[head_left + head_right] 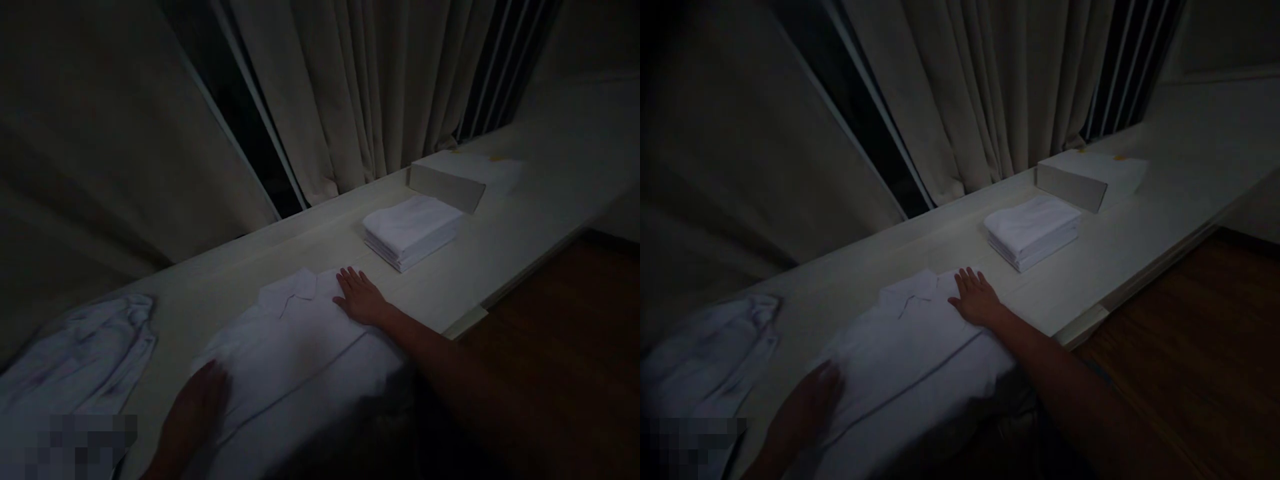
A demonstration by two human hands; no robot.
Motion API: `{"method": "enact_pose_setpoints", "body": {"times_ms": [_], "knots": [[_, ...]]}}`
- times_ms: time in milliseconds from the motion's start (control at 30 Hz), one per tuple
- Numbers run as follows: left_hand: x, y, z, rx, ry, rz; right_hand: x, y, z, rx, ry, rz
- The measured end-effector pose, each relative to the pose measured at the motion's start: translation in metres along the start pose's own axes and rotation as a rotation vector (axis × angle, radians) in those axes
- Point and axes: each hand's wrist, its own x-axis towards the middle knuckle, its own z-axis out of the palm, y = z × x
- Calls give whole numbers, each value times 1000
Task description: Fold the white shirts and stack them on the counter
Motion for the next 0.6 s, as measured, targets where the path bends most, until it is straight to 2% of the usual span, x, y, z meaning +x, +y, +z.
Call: {"method": "enact_pose_setpoints", "body": {"times_ms": [67,133,200,367,433,500,600], "knots": [[5,-27,-9,-46,-51,-10,3,-3,9,-8,-54,24],[9,-39,-14,-63,-71,7,5,-5,18,-30,-102,53],[12,-42,-17,-70,-104,21,6,-7,25,-63,-121,75],[20,-45,-30,-127,-280,33,7,-9,32,-108,-116,66],[25,-49,-36,-213,-265,6,8,-7,34,-113,-97,68],[31,-53,-40,-283,-188,-40,10,-6,35,-114,-68,75],[36,-58,-38,-274,-104,-132,12,-7,34,-124,-66,85]]}}
